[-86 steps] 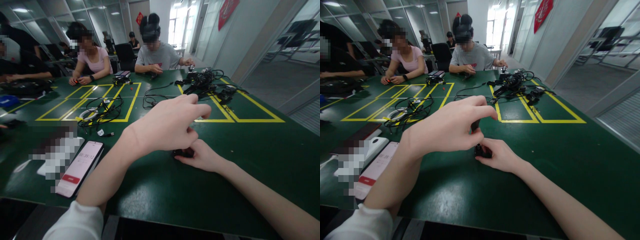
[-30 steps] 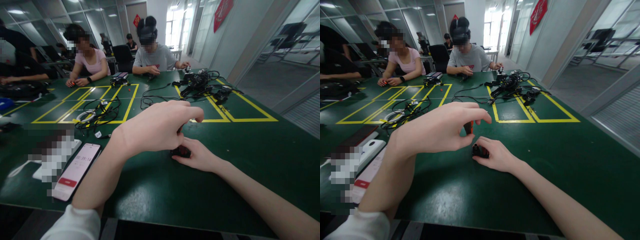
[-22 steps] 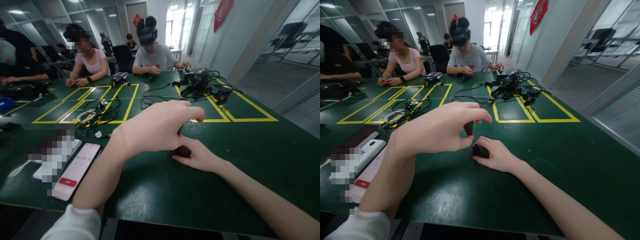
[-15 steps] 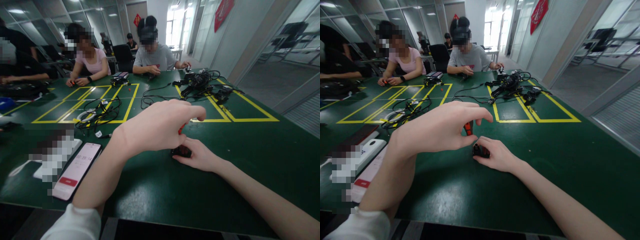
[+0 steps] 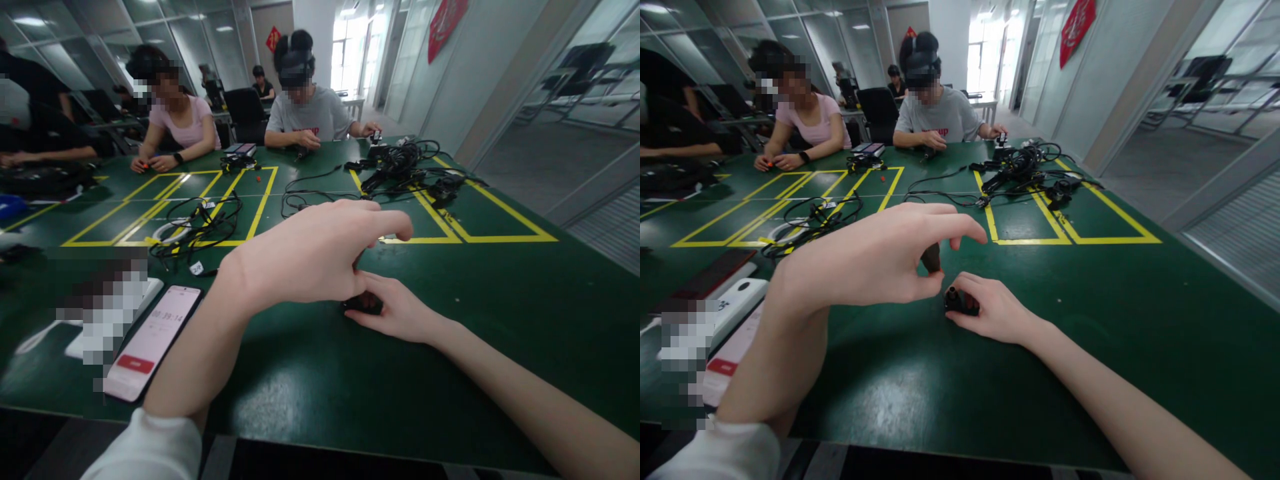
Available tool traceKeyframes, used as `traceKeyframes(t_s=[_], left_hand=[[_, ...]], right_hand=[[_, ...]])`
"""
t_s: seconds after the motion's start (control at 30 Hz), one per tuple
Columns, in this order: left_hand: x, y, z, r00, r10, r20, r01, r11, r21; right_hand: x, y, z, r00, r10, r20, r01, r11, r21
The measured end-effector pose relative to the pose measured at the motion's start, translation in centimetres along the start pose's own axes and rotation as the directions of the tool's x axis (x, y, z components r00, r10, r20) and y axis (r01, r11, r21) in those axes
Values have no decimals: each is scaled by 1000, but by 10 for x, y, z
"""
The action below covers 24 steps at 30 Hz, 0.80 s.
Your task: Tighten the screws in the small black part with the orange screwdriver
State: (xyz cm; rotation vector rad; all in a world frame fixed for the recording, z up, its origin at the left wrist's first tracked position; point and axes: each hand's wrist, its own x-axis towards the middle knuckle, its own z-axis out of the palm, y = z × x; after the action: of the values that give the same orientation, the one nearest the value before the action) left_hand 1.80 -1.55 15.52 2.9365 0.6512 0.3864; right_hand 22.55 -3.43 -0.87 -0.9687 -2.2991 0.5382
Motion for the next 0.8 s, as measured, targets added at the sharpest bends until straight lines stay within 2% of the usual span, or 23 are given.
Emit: traceKeyframes(t_s=[0.17,0.4,0.57,0.8], left_hand=[[1,-1,2,1000,-8,-30,8,1000,8],[-1,1,-1,1000,5,1,-5,1000,-13],[1,-1,1,999,-10,-40,10,1000,6],[3,1,0,1000,11,13,-11,999,-31]], right_hand=[[0,0,0,1000,-15,-16,15,1000,-27],[-1,1,1,1000,-17,-13,17,1000,-13],[0,1,0,999,-33,-29,32,999,-39],[0,0,0,1000,-10,-18,10,1000,-25]])
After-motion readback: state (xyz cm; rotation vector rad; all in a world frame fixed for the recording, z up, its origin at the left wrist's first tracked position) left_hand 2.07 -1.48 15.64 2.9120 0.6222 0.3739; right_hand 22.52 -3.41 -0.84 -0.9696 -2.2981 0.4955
